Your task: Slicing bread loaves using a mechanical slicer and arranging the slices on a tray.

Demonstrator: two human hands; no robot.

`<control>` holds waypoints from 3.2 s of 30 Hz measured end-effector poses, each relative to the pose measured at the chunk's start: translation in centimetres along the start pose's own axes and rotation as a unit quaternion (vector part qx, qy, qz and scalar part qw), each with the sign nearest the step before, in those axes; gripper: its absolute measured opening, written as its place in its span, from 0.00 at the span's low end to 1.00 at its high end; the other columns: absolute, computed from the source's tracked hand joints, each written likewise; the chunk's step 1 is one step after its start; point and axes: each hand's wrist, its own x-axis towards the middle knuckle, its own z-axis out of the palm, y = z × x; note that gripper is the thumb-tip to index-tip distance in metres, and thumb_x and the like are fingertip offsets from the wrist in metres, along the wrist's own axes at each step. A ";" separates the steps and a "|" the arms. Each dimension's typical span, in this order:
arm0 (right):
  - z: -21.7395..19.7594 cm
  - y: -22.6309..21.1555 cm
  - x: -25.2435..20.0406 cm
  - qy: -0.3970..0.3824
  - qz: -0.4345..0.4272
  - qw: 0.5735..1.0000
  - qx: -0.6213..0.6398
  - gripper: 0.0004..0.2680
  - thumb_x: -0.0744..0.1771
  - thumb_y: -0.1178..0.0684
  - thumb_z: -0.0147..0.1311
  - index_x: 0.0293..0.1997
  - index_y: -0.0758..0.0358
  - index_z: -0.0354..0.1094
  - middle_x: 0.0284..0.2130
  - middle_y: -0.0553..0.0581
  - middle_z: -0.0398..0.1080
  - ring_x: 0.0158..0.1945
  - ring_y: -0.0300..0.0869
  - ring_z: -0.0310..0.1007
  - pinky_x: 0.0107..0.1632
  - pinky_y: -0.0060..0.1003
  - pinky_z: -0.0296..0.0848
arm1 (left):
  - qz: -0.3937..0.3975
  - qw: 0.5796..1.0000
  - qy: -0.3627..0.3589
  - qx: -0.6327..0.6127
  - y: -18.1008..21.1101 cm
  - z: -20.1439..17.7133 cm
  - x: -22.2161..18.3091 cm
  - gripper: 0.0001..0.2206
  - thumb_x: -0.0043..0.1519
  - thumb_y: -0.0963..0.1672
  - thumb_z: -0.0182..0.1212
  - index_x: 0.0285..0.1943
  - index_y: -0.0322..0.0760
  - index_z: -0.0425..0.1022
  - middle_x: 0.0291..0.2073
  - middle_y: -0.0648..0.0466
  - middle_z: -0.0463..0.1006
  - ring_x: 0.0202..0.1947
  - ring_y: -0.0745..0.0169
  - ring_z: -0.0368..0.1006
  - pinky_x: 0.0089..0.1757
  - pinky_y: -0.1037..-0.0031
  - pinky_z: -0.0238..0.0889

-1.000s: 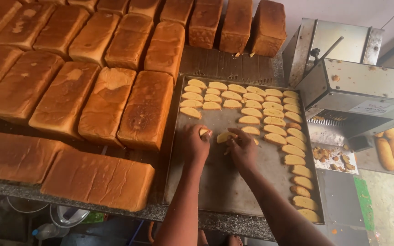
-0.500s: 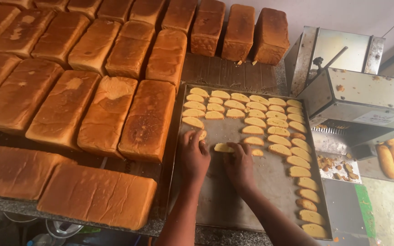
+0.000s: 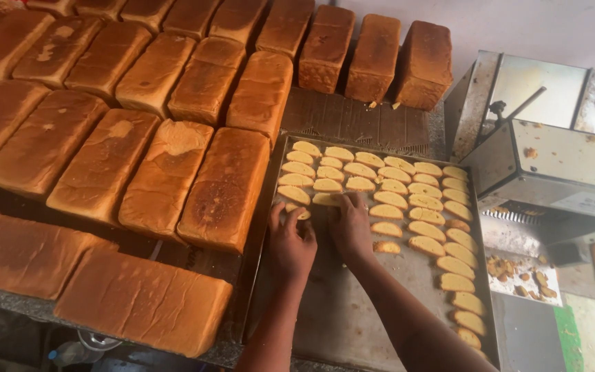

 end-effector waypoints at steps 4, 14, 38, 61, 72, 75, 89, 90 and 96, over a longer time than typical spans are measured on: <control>0.7 0.7 0.7 0.002 -0.012 1.000 -0.009 0.09 0.66 0.59 0.55 0.50 0.67 0.71 0.48 0.69 0.67 0.53 0.64 0.67 0.55 0.53 0.69 | -0.105 0.994 -0.033 -0.017 0.8 0.1 0.3 0.12 0.57 0.39 0.64 0.50 0.35 0.76 0.62 0.43 0.64 0.48 0.46 0.77 0.43 0.65 0.75; 0.5 -2.3 -2.7 -0.023 -0.081 0.992 0.090 0.09 0.66 0.56 0.56 0.50 0.61 0.74 0.45 0.65 0.71 0.49 0.61 0.71 0.51 0.50 0.72 | -0.041 0.998 0.020 0.033 1.2 0.1 0.3 0.14 0.63 0.40 0.59 0.58 0.28 0.70 0.60 0.39 0.70 0.58 0.35 0.71 0.53 0.58 0.68; 3.9 -2.4 0.5 -0.143 0.051 0.986 0.069 0.09 0.62 0.49 0.64 0.39 0.61 0.76 0.33 0.63 0.77 0.37 0.54 0.79 0.39 0.46 0.76 | -0.029 0.998 0.006 -0.047 -2.7 0.0 -0.9 0.16 0.63 0.38 0.57 0.60 0.30 0.70 0.56 0.37 0.73 0.57 0.37 0.71 0.56 0.59 0.65; 0.3 -2.4 -1.5 -0.150 -0.158 0.975 -0.034 0.08 0.65 0.56 0.58 0.48 0.56 0.75 0.46 0.52 0.74 0.53 0.50 0.73 0.51 0.42 0.75 | 0.001 0.997 -0.074 -0.003 -0.7 -1.6 0.5 0.20 0.52 0.35 0.60 0.55 0.23 0.70 0.59 0.34 0.67 0.61 0.33 0.65 0.59 0.56 0.61; -5.5 -1.2 -1.9 -0.156 -0.214 0.960 -0.086 0.14 0.62 0.58 0.60 0.53 0.58 0.73 0.57 0.61 0.69 0.57 0.56 0.69 0.57 0.49 0.68 | 0.064 0.967 -0.231 0.089 5.5 -3.6 2.8 0.22 0.53 0.37 0.61 0.59 0.30 0.71 0.60 0.42 0.66 0.54 0.37 0.68 0.51 0.54 0.65; -9.8 -0.6 -3.1 -0.077 -0.094 0.992 -0.033 0.13 0.64 0.58 0.59 0.54 0.57 0.73 0.56 0.59 0.70 0.54 0.55 0.73 0.53 0.45 0.74 | 0.089 0.957 -0.270 0.061 8.1 -1.2 3.1 0.22 0.54 0.37 0.61 0.60 0.31 0.71 0.60 0.46 0.68 0.54 0.42 0.70 0.50 0.55 0.66; -32.7 15.1 -5.3 0.031 0.029 0.963 -0.266 0.15 0.65 0.53 0.57 0.59 0.55 0.69 0.66 0.56 0.63 0.65 0.54 0.66 0.60 0.60 0.64 | 0.373 0.867 -0.331 -0.021 23.8 19.8 1.4 0.27 0.55 0.40 0.61 0.67 0.30 0.66 0.61 0.41 0.69 0.61 0.41 0.66 0.59 0.57 0.60; -34.4 17.2 -4.8 0.016 0.060 0.951 -0.303 0.17 0.65 0.52 0.57 0.61 0.54 0.68 0.69 0.56 0.60 0.67 0.54 0.62 0.63 0.64 0.59 | 0.389 0.857 -0.337 0.004 25.0 21.5 1.3 0.26 0.57 0.41 0.61 0.66 0.30 0.66 0.63 0.40 0.68 0.63 0.40 0.64 0.60 0.57 0.59; -43.7 29.1 0.1 0.025 0.065 0.935 -0.347 0.24 0.68 0.43 0.52 0.72 0.56 0.54 0.73 0.63 0.50 0.74 0.61 0.49 0.68 0.60 0.53 | 0.389 0.855 -0.332 0.089 30.3 33.4 -1.0 0.22 0.63 0.46 0.56 0.66 0.34 0.67 0.68 0.41 0.64 0.69 0.40 0.56 0.65 0.56 0.49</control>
